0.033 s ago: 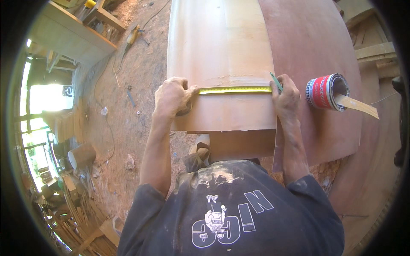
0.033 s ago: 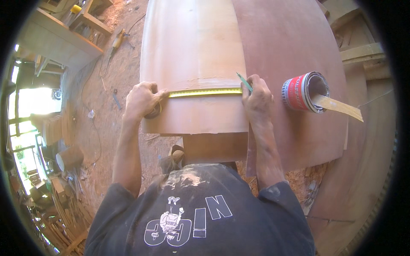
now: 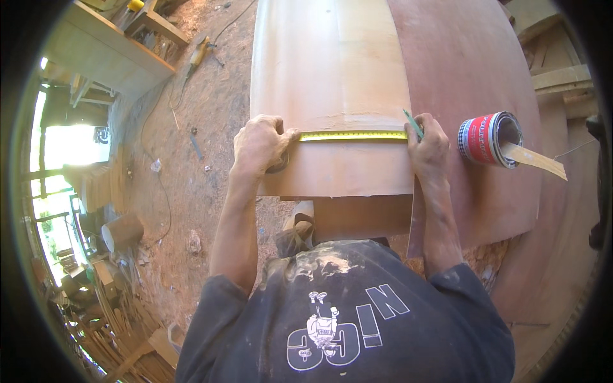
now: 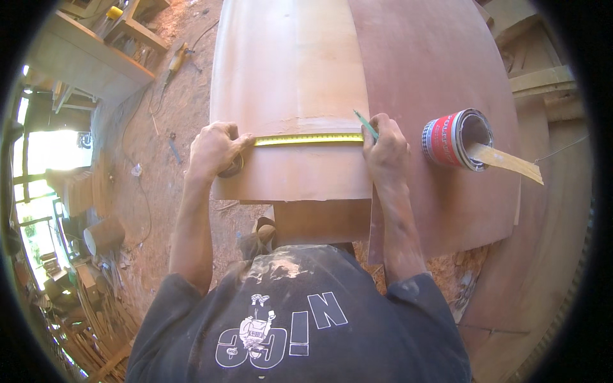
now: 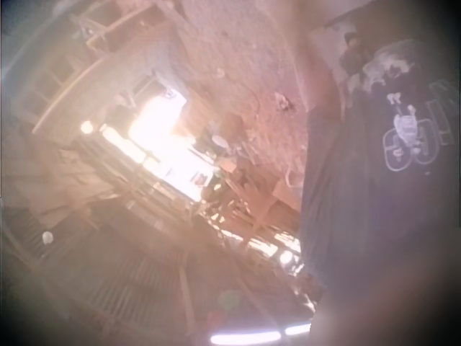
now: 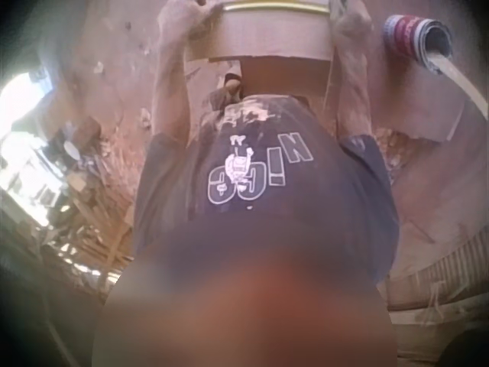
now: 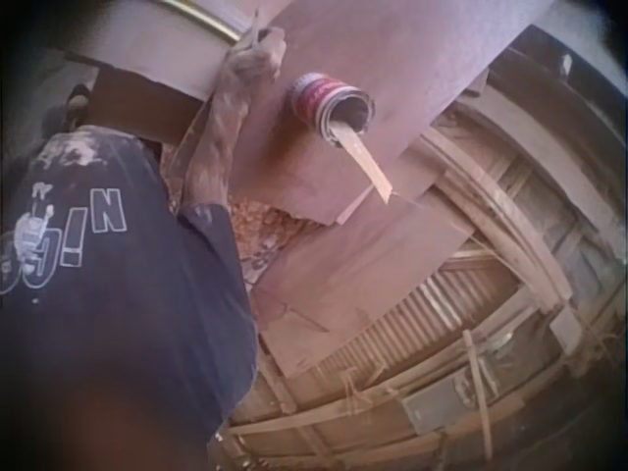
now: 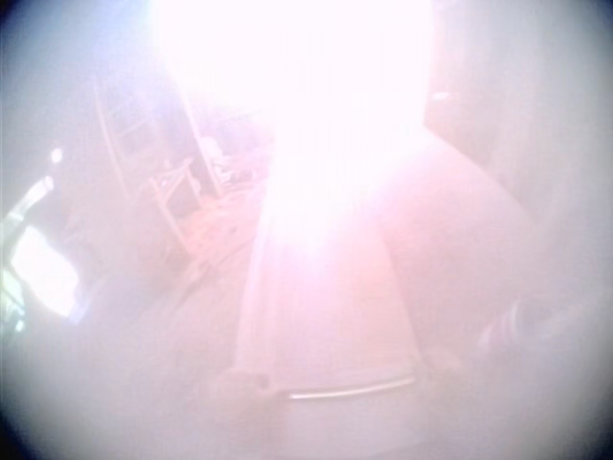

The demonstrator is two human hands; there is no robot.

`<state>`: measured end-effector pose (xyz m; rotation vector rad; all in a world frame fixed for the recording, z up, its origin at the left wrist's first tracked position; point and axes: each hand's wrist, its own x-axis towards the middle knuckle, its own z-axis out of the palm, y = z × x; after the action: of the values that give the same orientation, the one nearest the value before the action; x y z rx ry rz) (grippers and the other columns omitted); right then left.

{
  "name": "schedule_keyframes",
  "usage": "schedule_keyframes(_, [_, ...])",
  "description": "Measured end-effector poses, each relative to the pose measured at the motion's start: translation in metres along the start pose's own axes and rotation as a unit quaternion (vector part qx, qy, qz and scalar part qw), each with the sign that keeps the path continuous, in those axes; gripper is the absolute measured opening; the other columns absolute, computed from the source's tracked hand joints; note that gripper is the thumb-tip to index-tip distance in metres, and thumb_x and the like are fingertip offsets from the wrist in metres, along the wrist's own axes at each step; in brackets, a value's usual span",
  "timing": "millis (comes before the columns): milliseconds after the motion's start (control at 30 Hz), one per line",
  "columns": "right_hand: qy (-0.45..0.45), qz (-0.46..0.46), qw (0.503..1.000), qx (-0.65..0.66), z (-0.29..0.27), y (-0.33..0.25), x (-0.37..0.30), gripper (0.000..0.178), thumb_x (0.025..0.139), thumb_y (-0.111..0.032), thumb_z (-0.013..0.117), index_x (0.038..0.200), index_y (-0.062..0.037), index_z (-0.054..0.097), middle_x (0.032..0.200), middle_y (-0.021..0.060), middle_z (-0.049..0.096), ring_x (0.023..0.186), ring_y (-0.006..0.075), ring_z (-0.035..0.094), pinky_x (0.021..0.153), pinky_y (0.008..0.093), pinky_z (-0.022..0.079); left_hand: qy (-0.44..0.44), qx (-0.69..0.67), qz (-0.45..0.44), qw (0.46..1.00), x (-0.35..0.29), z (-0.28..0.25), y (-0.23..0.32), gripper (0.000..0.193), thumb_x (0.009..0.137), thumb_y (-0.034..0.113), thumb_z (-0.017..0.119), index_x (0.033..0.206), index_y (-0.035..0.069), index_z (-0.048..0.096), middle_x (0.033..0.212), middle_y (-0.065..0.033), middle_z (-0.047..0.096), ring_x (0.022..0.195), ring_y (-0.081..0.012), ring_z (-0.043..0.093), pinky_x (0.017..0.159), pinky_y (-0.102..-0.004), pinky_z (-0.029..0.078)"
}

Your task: The person measures and marks a large curved wooden panel with a tape measure and pencil, then uses a hammer to tap along the marked line. They later apply a substance from a can with a brush and use a power sander on the panel's surface.

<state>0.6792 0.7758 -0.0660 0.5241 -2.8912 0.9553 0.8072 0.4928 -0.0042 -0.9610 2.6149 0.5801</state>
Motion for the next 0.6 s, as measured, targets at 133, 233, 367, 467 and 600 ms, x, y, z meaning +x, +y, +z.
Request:
schedule_keyframes(133, [-0.022, -0.024, 0.999, 0.012, -0.0026, 0.0061, 0.0004, 0.014, 0.092, -0.012, 0.072, 0.099, -0.0063, 0.061, 0.095, 0.0153, 0.068, 0.082, 0.0385, 0.069, 0.070, 0.0493, 0.055, -0.001, -0.008, -0.018, 1.000, -0.0001, 0.0004, 0.0054, 0.041, 0.087, 0.046, 0.076, 0.089, 0.005, 0.076, 0.096, -0.0158, 0.074, 0.088, -0.0274, 0.073, 0.085, -0.0421, 0.057])
schedule_keyframes(233, [-0.006, -0.050, 0.999, 0.017, -0.0011, 0.0094, 0.0001, 0.014, 0.091, -0.009, 0.072, 0.102, -0.0064, 0.062, 0.094, 0.0156, 0.068, 0.082, 0.0370, 0.070, 0.070, 0.0483, 0.055, -0.002, -0.008, -0.016, 1.000, -0.0001, 0.0007, 0.0042, 0.037, 0.088, 0.044, 0.076, 0.091, 0.007, 0.077, 0.098, -0.0148, 0.074, 0.090, -0.0277, 0.073, 0.087, -0.0422, 0.056])
schedule_keyframes(367, [0.040, -0.086, 0.995, 0.034, 0.0039, 0.0097, -0.0020, 0.016, 0.090, -0.005, 0.072, 0.104, -0.0060, 0.064, 0.094, 0.0157, 0.068, 0.082, 0.0350, 0.070, 0.070, 0.0462, 0.056, 0.014, 0.005, 0.005, 1.000, -0.0008, 0.0021, 0.0021, 0.036, 0.088, 0.043, 0.075, 0.093, 0.007, 0.077, 0.103, -0.0144, 0.073, 0.095, -0.0272, 0.072, 0.089, -0.0420, 0.056])
schedule_keyframes(467, [0.042, -0.083, 0.995, 0.026, 0.0054, 0.0091, -0.0026, 0.017, 0.090, -0.003, 0.072, 0.105, -0.0053, 0.064, 0.094, 0.0158, 0.068, 0.081, 0.0344, 0.071, 0.070, 0.0451, 0.056, 0.007, 0.003, -0.007, 1.000, 0.0001, 0.0020, 0.0025, 0.037, 0.088, 0.044, 0.075, 0.094, 0.007, 0.077, 0.106, -0.0147, 0.073, 0.097, -0.0269, 0.072, 0.091, -0.0419, 0.056])
schedule_keyframes(600, [0.035, -0.081, 0.996, 0.027, 0.0027, 0.0081, -0.0025, 0.019, 0.090, -0.005, 0.073, 0.106, -0.0046, 0.063, 0.094, 0.0162, 0.068, 0.080, 0.0343, 0.071, 0.068, 0.0449, 0.057, -0.015, -0.007, -0.021, 1.000, 0.0024, -0.0010, 0.0041, 0.039, 0.089, 0.044, 0.075, 0.094, 0.006, 0.076, 0.107, -0.0151, 0.073, 0.097, -0.0268, 0.072, 0.091, -0.0416, 0.056])
